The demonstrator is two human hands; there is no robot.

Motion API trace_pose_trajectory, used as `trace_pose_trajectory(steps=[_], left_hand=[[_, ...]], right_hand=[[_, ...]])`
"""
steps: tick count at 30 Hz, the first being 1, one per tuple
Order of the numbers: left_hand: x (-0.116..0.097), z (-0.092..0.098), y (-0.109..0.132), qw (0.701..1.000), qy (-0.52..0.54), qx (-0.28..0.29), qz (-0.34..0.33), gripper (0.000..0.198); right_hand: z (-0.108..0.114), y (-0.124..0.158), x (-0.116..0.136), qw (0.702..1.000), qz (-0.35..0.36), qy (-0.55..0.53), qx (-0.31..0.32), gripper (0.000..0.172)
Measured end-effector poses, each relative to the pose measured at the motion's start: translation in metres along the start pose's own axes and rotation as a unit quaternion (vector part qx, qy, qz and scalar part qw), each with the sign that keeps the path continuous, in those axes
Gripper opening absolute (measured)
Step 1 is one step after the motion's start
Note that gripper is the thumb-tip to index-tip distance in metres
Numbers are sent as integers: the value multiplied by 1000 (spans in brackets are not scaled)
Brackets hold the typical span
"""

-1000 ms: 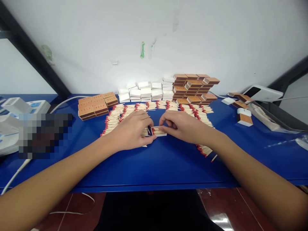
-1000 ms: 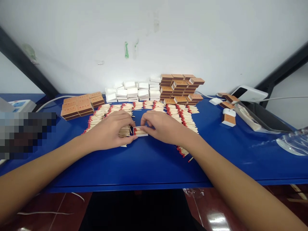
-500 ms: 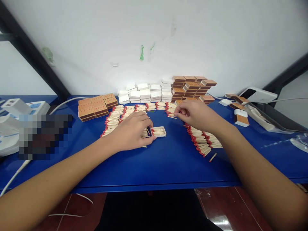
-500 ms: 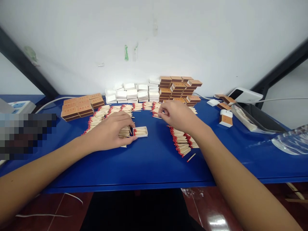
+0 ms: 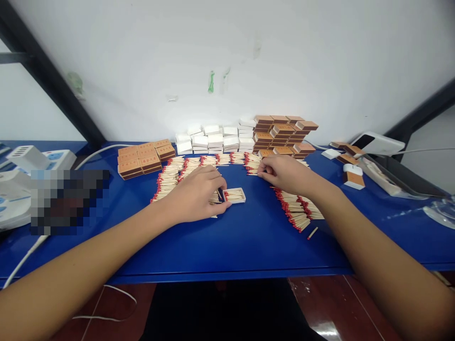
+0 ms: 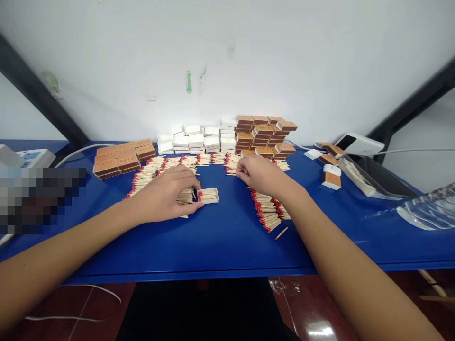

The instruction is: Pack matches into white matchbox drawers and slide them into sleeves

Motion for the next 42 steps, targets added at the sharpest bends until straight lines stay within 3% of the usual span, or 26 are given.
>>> trace_pose_trajectory(steps=[8,17,25,42], left_hand=[[0,-1,0,1000,3,5,3,22],[-1,0,-1,1000,2,1,2,22],[-2,1,-1,1000,-6,4,0,23],[-2,1,-1,1000,-5,-1,-6,24]], right_hand=[[-2,1,5,1000,22,-7,-5,15],[1,18,53,988,143,-55,-2,17],[-7,27,79,981,183,-70,8,15],[-11,25,73,977,177,-112,51,17]])
Point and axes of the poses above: each hand's wrist, its own y-axis away from the middle knuckle, its own z-axis out of the back of the hand, x = y × z, the point moved 8 cm from there along -y, towards the middle knuckle, and after that the axes turned 8 degrees about x, right-handed, at the moved point
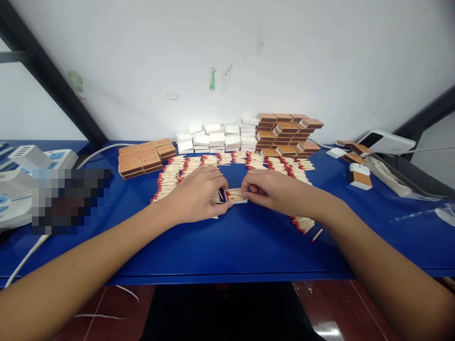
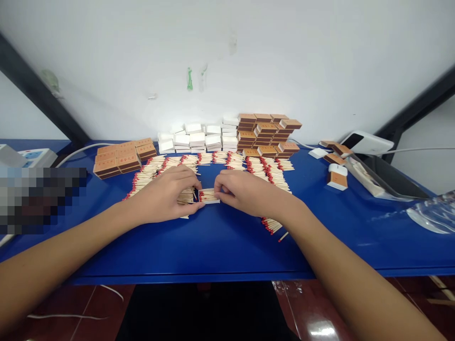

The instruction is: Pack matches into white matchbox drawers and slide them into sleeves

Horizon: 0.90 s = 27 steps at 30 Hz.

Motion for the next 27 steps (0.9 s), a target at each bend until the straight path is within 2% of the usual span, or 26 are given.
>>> trace_pose_trajectory(steps=[5,8,12,15,18,23,27], left_hand=[[0,0,0,1000,-2,-1,3,23],[0,0,0,1000,-1,3,5,24],[1,0,0,1000,3,6,8,21],[2,-1,0,1000,8,7,9,22],[3,-1,1,1000,4,7,9,23],[2,0,0,1000,-1,0,6,24],[1,0,0,1000,-2,1,6,23]], right_hand=[[-2,-2,8,1000,14,-9,-5,18],[4,-2,2,1000,2,-1,-17,19],[27,3,-35,987,-116,63,-86,22],[35,5,-60,975,-181,91,-91,19],[32,3,-69,976,-185,89,-78,18],[32,1,-72,975,-177,95,-93,12],[30,0,-76,977,-177,89,-76,14]])
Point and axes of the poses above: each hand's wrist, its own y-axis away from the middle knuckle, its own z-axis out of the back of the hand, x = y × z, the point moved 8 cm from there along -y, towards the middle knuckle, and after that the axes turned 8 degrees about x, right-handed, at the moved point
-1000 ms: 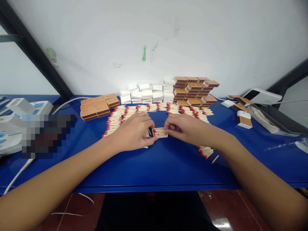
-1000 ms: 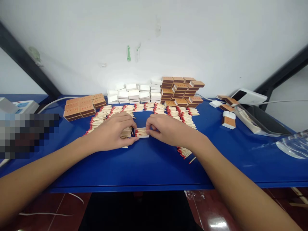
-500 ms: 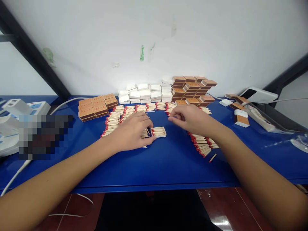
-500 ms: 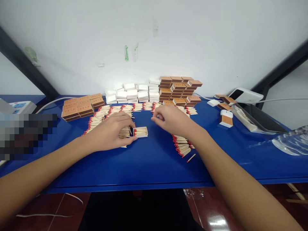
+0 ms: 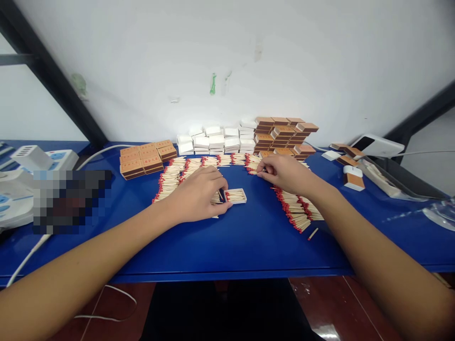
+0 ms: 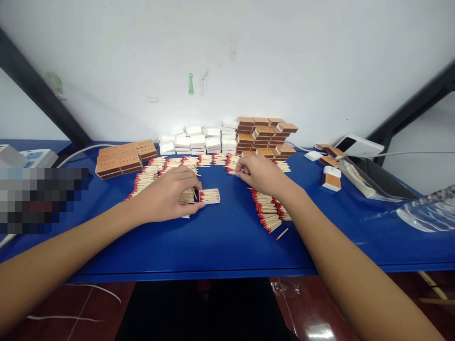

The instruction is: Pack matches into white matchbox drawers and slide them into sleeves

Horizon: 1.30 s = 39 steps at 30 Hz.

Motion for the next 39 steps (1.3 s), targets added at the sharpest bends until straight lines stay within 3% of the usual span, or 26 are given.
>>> trace_pose_trajectory(steps=[20,29,34,39], left_hand=[[1,0,0,1000,7,4,1,22],[1,-1,1,1000,0,-1,-6,23],[0,1,1,1000,-1,-3,-9,23],[-1,0,0,1000,2,-3,-7,22]], right_hand=[[0,6,16,998,47,-13,40,22],[-3,11,-6,996,1,-37,79,30],[-2,13,-3,994,-8,-33,100,22],[-3,11,1,996,16,-32,86,26]])
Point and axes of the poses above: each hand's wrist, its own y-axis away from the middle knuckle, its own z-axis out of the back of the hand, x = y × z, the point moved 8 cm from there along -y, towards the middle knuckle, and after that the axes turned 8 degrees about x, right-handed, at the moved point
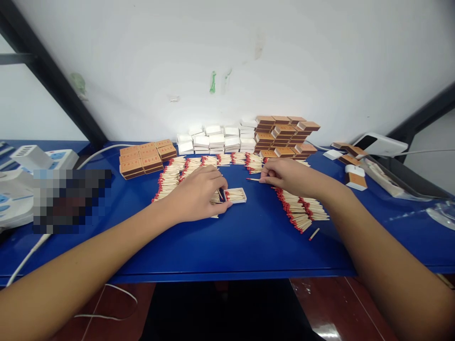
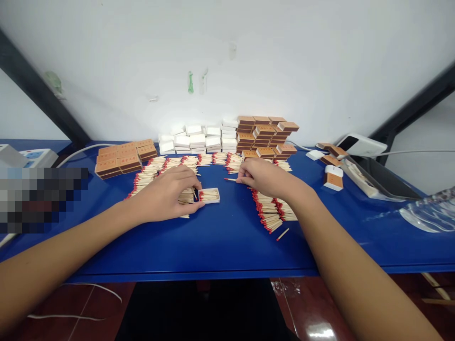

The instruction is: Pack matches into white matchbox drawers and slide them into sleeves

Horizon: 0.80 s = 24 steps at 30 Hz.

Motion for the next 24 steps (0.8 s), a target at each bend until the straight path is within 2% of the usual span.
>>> trace_pose_trajectory(steps=[11,16,21,24], left_hand=[[3,-1,0,1000,9,4,9,20],[3,-1,0,1000,7,8,9,20],[4,-2,0,1000,5,10,13,22],[3,-2,0,1000,2,9,8,24]], right_hand=[[-2,-4,5,999,19,17,-24,24],[0,-6,7,997,55,15,-55,20],[-4,-8,9,997,55,15,-45,22],[-1,-3,19,996,59,-3,-61,22]])
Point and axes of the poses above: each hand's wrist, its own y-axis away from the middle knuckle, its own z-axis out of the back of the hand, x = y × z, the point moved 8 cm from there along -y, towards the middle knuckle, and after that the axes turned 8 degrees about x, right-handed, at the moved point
